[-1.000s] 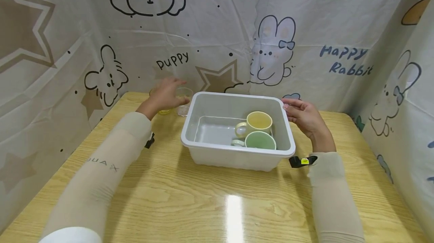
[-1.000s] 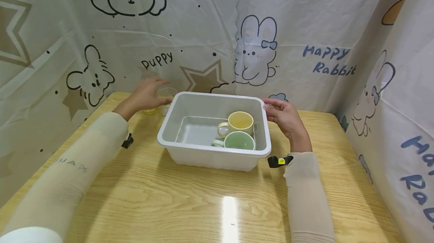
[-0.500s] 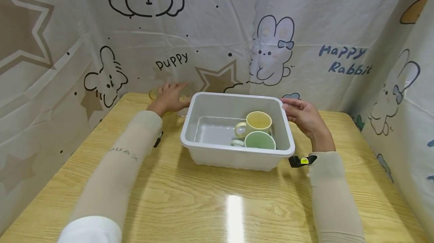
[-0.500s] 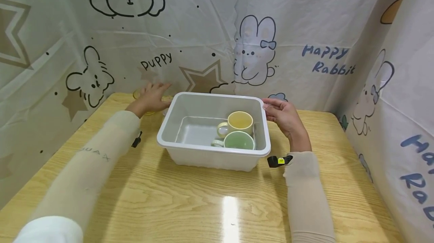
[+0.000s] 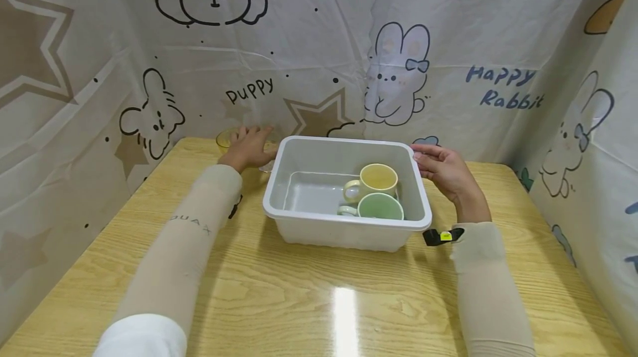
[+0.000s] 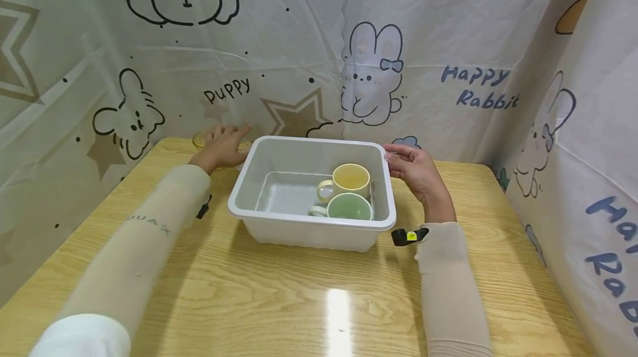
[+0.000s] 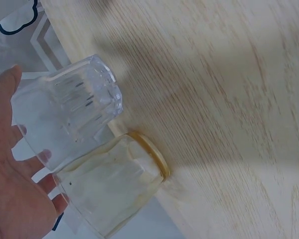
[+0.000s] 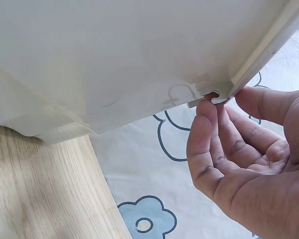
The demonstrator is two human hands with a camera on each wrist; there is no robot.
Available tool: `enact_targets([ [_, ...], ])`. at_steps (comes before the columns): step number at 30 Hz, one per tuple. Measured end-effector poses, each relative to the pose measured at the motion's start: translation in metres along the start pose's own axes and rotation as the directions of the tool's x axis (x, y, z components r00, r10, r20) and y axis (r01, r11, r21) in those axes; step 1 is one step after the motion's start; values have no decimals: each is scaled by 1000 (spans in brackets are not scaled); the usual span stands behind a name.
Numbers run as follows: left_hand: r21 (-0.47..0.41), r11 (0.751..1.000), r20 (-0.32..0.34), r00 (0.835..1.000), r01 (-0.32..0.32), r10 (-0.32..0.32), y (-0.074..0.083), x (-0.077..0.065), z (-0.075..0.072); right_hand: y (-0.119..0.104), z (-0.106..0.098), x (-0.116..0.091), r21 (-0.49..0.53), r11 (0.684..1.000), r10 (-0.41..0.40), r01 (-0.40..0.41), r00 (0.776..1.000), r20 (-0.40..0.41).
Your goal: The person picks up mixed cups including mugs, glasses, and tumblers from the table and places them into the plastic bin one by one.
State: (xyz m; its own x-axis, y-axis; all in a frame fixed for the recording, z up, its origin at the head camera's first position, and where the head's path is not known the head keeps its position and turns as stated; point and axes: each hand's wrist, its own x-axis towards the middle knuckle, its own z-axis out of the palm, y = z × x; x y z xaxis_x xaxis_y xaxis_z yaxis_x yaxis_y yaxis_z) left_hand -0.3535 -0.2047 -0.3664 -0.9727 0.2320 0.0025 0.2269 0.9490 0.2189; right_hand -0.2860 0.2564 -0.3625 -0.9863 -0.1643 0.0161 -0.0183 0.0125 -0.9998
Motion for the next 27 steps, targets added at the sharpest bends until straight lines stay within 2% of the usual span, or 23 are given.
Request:
enact_targets([
  [11,36,999,-19,1000,-15,15,-2,4,7,-1,1,-1,-54,998,12,-12,1000,-1],
  [27,24,999,-3,999,-31,32,8,9,5,0,1,1,-2,1000,0,0,1000,9],
])
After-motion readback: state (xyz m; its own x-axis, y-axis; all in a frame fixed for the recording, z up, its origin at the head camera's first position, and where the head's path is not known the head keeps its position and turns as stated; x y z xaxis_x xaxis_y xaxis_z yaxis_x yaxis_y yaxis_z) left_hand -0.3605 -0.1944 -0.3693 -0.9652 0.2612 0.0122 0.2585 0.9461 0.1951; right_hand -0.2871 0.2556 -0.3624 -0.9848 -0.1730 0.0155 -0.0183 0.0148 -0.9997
